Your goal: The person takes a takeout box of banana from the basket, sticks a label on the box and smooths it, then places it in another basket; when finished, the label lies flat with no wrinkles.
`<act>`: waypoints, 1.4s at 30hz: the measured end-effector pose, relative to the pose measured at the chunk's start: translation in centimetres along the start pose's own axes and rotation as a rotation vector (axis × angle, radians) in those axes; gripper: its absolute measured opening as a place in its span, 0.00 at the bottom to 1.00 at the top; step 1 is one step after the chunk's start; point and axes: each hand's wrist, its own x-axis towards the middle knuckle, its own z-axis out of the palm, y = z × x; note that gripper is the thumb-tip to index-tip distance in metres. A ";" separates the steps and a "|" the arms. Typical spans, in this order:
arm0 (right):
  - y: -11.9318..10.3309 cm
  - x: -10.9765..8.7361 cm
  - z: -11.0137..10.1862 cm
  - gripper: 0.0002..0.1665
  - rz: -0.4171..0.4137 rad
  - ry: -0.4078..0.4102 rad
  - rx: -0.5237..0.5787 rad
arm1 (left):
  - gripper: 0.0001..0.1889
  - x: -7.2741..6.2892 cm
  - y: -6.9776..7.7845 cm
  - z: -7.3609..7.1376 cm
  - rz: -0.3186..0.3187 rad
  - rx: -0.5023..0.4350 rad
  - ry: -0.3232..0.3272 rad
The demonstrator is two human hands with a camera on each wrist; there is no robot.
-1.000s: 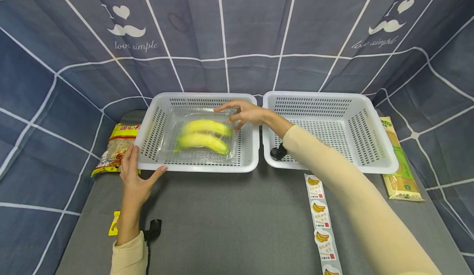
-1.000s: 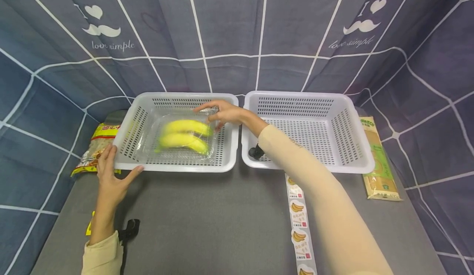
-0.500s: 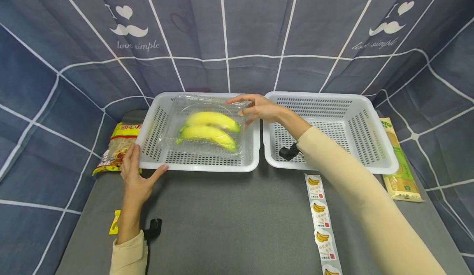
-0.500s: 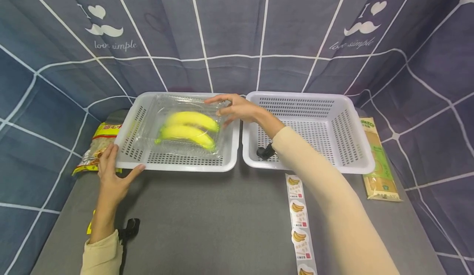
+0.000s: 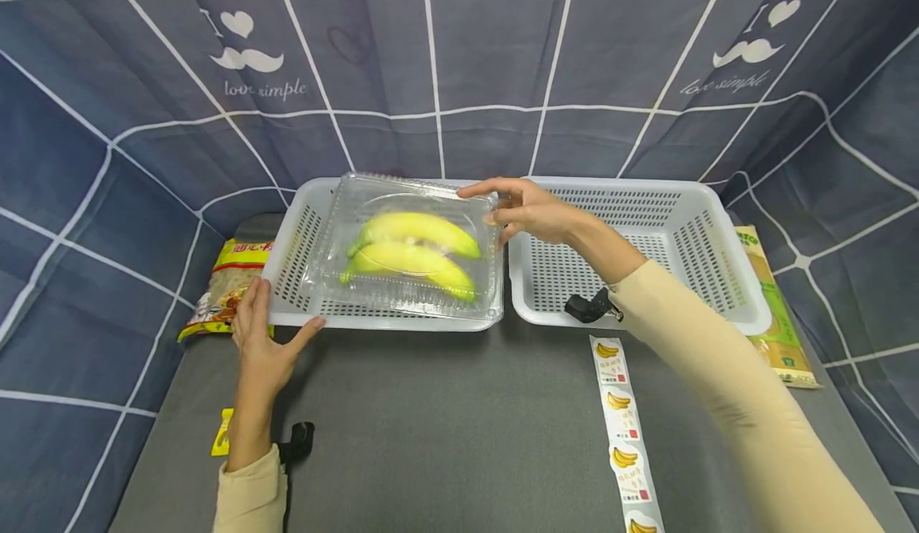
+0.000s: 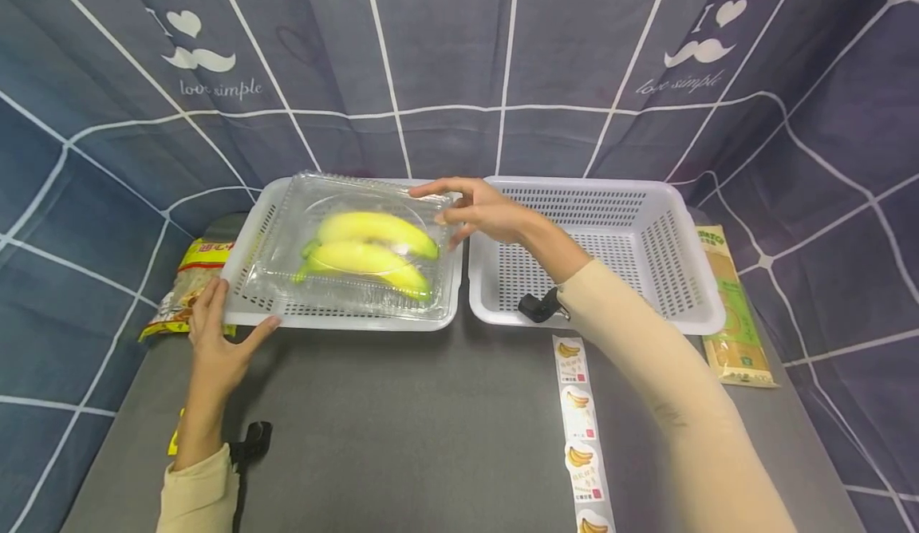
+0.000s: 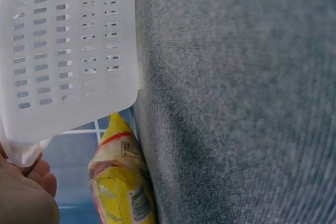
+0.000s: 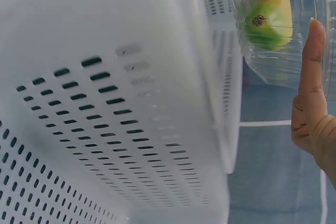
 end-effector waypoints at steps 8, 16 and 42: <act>0.1 -3.6 1.4 0.30 0.004 -0.042 -0.020 | 0.50 0.2 -0.6 0.2 0.045 -0.022 0.017; 1.1 -7.9 3.6 0.28 -0.050 -0.082 -0.142 | 0.52 0.2 -0.4 0.2 0.067 -0.039 0.027; 9.7 -17.7 8.7 0.23 -0.118 -0.047 -0.087 | 0.51 0.4 -0.4 0.3 0.014 -0.026 -0.012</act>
